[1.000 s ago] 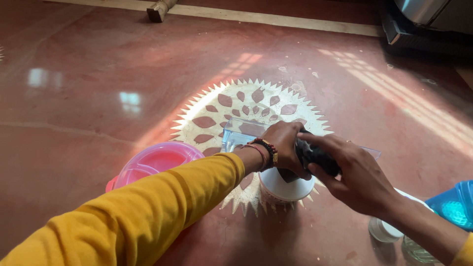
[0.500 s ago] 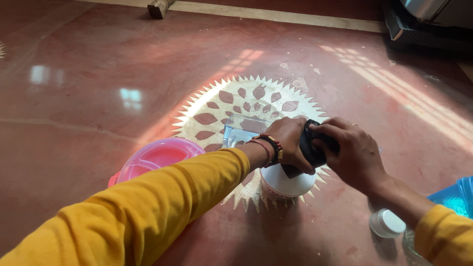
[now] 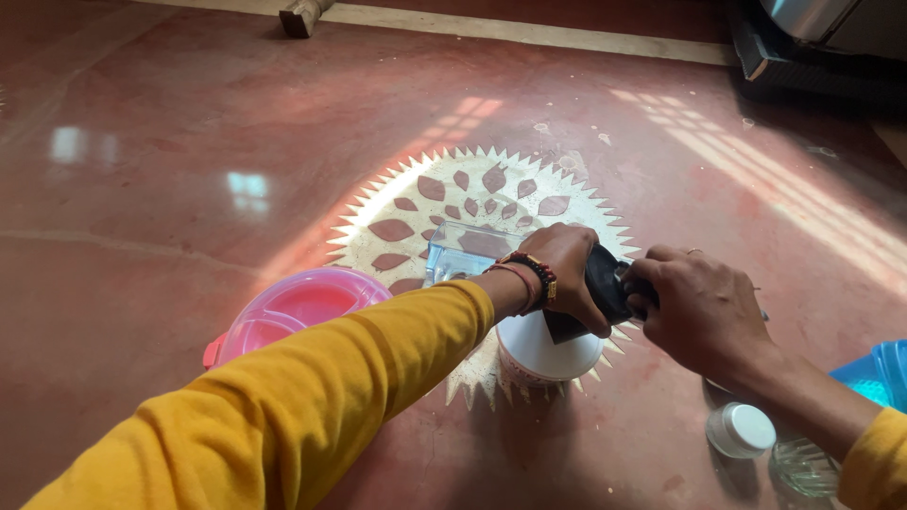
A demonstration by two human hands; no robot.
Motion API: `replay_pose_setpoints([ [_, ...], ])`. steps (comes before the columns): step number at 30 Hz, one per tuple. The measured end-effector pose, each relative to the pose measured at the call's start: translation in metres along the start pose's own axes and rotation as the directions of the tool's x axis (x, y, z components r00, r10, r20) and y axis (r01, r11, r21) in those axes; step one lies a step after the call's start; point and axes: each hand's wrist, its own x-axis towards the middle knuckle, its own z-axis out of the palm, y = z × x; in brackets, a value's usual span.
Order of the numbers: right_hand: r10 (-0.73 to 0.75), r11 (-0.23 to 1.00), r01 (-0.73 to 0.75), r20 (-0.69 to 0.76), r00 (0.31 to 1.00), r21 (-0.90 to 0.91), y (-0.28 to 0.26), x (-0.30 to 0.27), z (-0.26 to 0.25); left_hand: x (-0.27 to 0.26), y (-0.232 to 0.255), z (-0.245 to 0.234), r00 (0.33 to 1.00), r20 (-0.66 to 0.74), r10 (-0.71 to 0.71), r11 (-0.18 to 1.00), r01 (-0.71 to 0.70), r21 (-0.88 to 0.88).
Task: The person sits on the floor and wipes a long transparent plastic tray and several small plastic containers with a dark cloth. They handle each item one at a time, wiping the surfaces and edges, then place them back on the floor.
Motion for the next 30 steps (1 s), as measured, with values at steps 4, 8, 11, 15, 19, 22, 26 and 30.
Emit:
replay_pose_setpoints([
  [4,0.091,0.996,-0.087,0.128,0.988,-0.033,-0.007,-0.006,-0.013,0.003,0.006,-0.003,0.999,0.037,0.025,0.999,-0.026,0.041],
  [8,0.126,0.992,-0.129,0.191,0.973,0.004,-0.013,-0.010,-0.024,0.002,0.009,-0.006,0.996,0.090,-0.021,0.999,0.018,0.034],
  [11,0.114,0.983,-0.137,0.172,0.978,0.125,-0.013,-0.009,-0.028,0.002,0.011,-0.008,0.995,0.083,-0.049,0.998,0.046,0.033],
  [15,0.080,0.895,-0.148,0.174,0.981,0.421,-0.011,-0.002,-0.029,-0.001,0.011,-0.008,0.997,0.056,-0.049,0.999,0.048,0.013],
  [19,0.220,0.711,-0.386,0.335,0.916,0.587,-0.011,0.005,-0.019,-0.003,0.011,-0.009,0.991,0.076,-0.112,0.993,0.116,-0.037],
  [22,0.151,0.772,-0.200,0.131,0.980,0.603,-0.009,0.009,-0.005,-0.002,0.011,-0.008,0.997,0.023,-0.078,0.996,0.079,-0.029],
  [26,-0.008,0.891,0.075,-0.150,0.989,0.447,-0.001,0.013,0.017,-0.001,0.008,-0.007,0.996,0.042,-0.083,0.995,0.085,-0.048],
  [30,0.033,0.933,0.017,-0.132,0.991,0.359,0.015,0.017,0.032,0.001,0.007,-0.005,0.997,0.029,-0.068,0.997,0.069,-0.035],
])
